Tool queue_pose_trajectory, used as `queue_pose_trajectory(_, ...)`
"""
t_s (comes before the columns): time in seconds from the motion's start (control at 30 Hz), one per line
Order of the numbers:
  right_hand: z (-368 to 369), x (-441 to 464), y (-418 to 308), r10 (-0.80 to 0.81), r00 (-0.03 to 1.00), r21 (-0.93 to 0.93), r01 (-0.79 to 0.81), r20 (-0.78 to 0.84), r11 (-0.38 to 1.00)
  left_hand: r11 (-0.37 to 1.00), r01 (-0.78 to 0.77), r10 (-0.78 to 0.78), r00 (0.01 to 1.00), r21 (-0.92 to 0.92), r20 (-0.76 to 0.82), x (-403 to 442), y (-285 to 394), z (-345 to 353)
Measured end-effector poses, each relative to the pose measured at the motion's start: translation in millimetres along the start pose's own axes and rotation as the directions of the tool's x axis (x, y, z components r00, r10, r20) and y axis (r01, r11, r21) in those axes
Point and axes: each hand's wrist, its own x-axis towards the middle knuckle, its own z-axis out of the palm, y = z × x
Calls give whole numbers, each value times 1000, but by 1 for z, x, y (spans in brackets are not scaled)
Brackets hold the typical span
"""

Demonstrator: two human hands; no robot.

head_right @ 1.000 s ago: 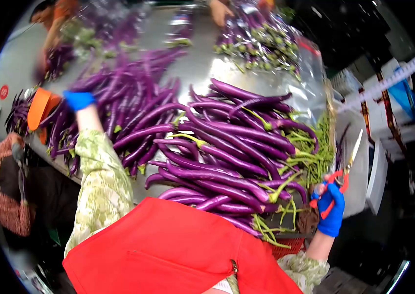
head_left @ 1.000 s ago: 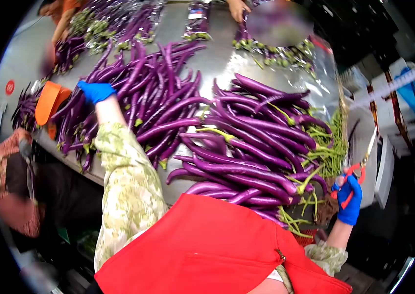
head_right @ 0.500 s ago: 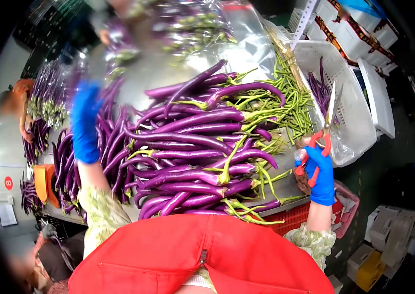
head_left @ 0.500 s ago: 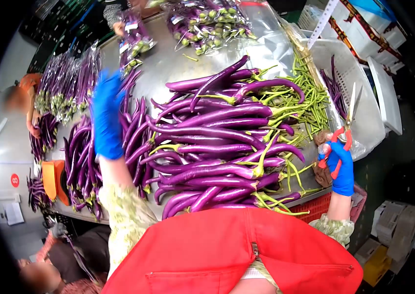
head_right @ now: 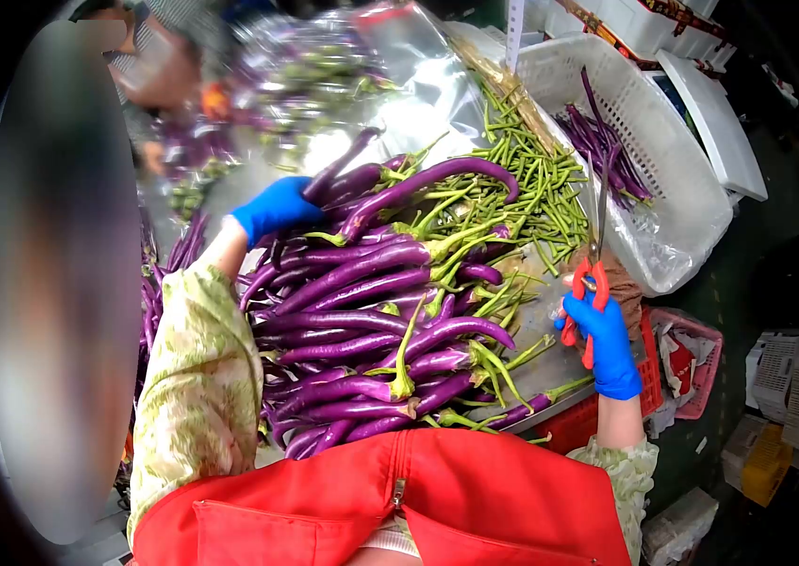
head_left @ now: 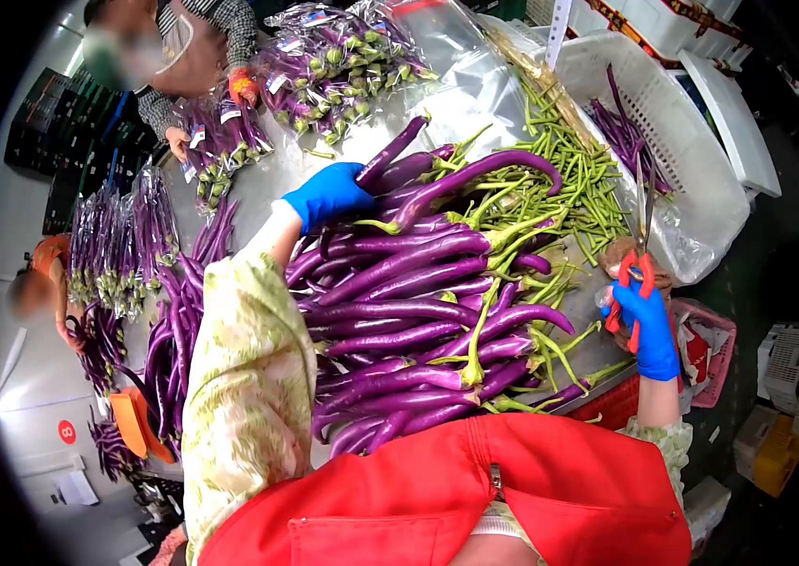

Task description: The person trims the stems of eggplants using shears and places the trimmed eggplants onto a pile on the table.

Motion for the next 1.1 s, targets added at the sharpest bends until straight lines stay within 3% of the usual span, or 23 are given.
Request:
queue_pose_trajectory(0.07, 11, 3, -5, 6, 1000, 35, -7, 29, 999, 998, 0, 4, 997, 56, -75, -8, 0, -15)
queue_pose_trajectory(0.1, 18, 4, -9, 2, 998, -29, 0, 59, 1000, 997, -71, 69, 992, -16, -105, -15, -2, -19)
queue_pose_trajectory(0.17, 32, 8, -18, -16, 993, -156, 35, 119, 987, 971, -30, 82, 973, 236, -215, -35, 15, -28)
queue_pose_trajectory(0.2, 43, 13, -18, -116, 976, -197, 153, 186, 968, 895, -35, 212, 911, 445, -353, -51, 32, -22)
queue_pose_trajectory(0.23, 52, 16, -22, -113, 962, -262, 179, 248, 948, 732, 34, 393, 795, 680, -462, -51, 28, -14)
queue_pose_trajectory(0.3, 67, 18, -31, -86, 927, -388, 235, 364, 891, 714, 168, 330, 775, 680, -539, -63, 36, -10)
queue_pose_trajectory(0.37, 83, 12, -40, -105, 907, -374, 271, 408, 887, 803, 283, 160, 745, 525, -647, -67, 31, -20)
queue_pose_trajectory(0.4, 87, 15, -42, -97, 897, -394, 284, 431, 874, 890, 185, 138, 762, 417, -633, -85, 42, -23)
queue_pose_trajectory(0.43, 91, 19, -43, -96, 887, -410, 302, 451, 861, 980, 102, 14, 822, 172, -570, -96, 46, -28)
queue_pose_trajectory(0.47, 94, 22, -40, -123, 883, -340, 299, 453, 892, 1000, 19, -12, 817, 6, -576, -100, 42, -25)
queue_pose_trajectory(0.53, 99, 26, -49, -114, 869, -426, 346, 482, 836, 930, -127, -83, 841, -345, -534, -114, 50, -20)
queue_pose_trajectory(0.63, 110, 23, -61, -187, 855, -460, 431, 484, 776, 797, -208, -97, 883, -568, -459, -139, 73, -8)
queue_pose_trajectory(0.73, 116, 23, -69, -233, 844, -588, 510, 483, 628, 714, -245, -56, 914, -656, -402, -146, 80, 1)
queue_pose_trajectory(0.83, 118, 27, -56, -498, 754, -586, 651, 428, 483, 652, -263, -46, 923, -711, -383, -155, 94, 11)
queue_pose_trajectory(0.97, 122, 20, -59, -579, 723, -708, 627, 375, 324, 585, -246, -32, 945, -773, -326, -154, 91, 13)
queue_pose_trajectory(1.1, 121, 16, -64, -634, 695, -696, 639, 338, 329, 555, -212, -23, 963, -804, -270, -160, 91, 17)
